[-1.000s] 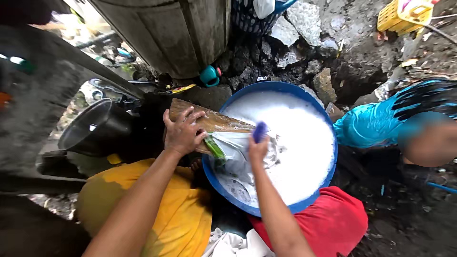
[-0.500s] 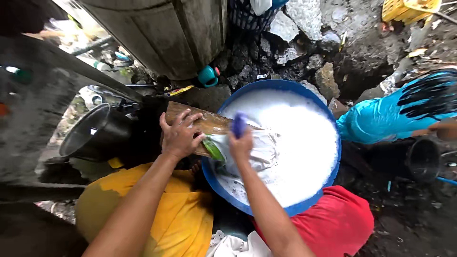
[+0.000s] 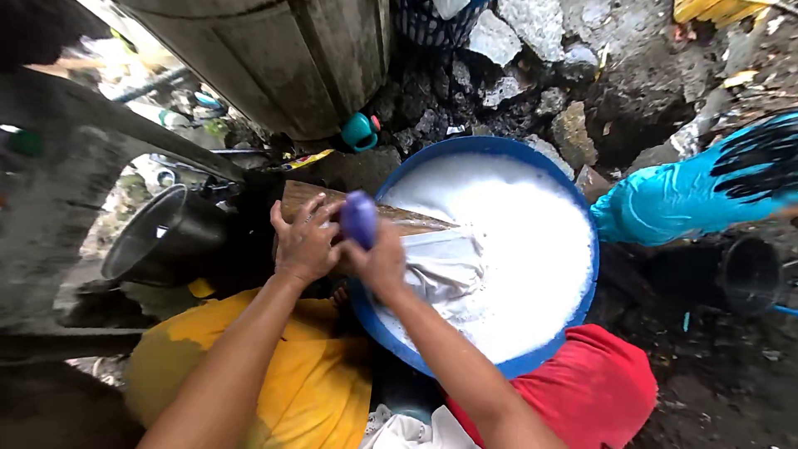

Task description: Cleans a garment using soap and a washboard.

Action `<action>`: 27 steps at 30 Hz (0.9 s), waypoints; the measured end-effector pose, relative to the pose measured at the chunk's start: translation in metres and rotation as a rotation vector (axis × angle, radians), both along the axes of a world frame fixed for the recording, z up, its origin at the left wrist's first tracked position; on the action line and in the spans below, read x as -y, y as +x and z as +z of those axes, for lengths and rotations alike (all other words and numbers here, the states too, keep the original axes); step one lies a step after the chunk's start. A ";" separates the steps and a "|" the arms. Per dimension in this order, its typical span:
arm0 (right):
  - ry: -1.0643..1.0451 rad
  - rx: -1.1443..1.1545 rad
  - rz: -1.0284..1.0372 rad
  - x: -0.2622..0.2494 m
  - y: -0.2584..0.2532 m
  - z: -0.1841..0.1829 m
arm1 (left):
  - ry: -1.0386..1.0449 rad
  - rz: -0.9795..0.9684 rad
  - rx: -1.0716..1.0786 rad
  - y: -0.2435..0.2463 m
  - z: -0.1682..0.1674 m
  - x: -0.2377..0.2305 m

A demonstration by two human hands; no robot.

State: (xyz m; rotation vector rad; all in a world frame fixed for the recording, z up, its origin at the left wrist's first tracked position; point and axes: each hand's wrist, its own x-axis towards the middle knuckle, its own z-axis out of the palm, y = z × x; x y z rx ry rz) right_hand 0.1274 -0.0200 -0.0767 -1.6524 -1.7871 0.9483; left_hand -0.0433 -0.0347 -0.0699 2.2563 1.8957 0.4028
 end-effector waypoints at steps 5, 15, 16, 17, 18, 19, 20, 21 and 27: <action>-0.052 0.043 -0.203 -0.017 0.104 -0.042 | -0.006 -0.005 -0.006 -0.001 -0.004 -0.001; -0.020 0.027 0.082 0.034 0.004 -0.006 | 0.014 -0.018 0.015 -0.001 -0.001 0.002; -0.011 0.044 0.114 0.040 0.014 -0.011 | 0.014 -0.022 0.027 0.001 -0.002 0.002; -0.010 0.054 0.071 0.038 0.035 -0.021 | 0.023 -0.020 0.028 0.001 -0.003 0.001; -0.025 0.065 -0.025 0.032 0.065 -0.036 | 0.034 -0.017 0.027 0.000 -0.003 -0.001; -0.083 0.110 -0.146 0.028 0.101 -0.051 | 0.036 -0.013 0.026 0.000 -0.003 0.000; -0.150 0.170 -0.272 0.023 0.139 -0.066 | 0.026 -0.010 0.030 0.001 -0.003 0.002; -0.224 0.220 -0.380 0.014 0.174 -0.076 | 0.025 -0.006 0.033 0.002 -0.003 0.001; -0.516 -0.067 0.058 0.009 0.194 -0.025 | 0.012 -0.004 0.021 0.001 -0.004 -0.002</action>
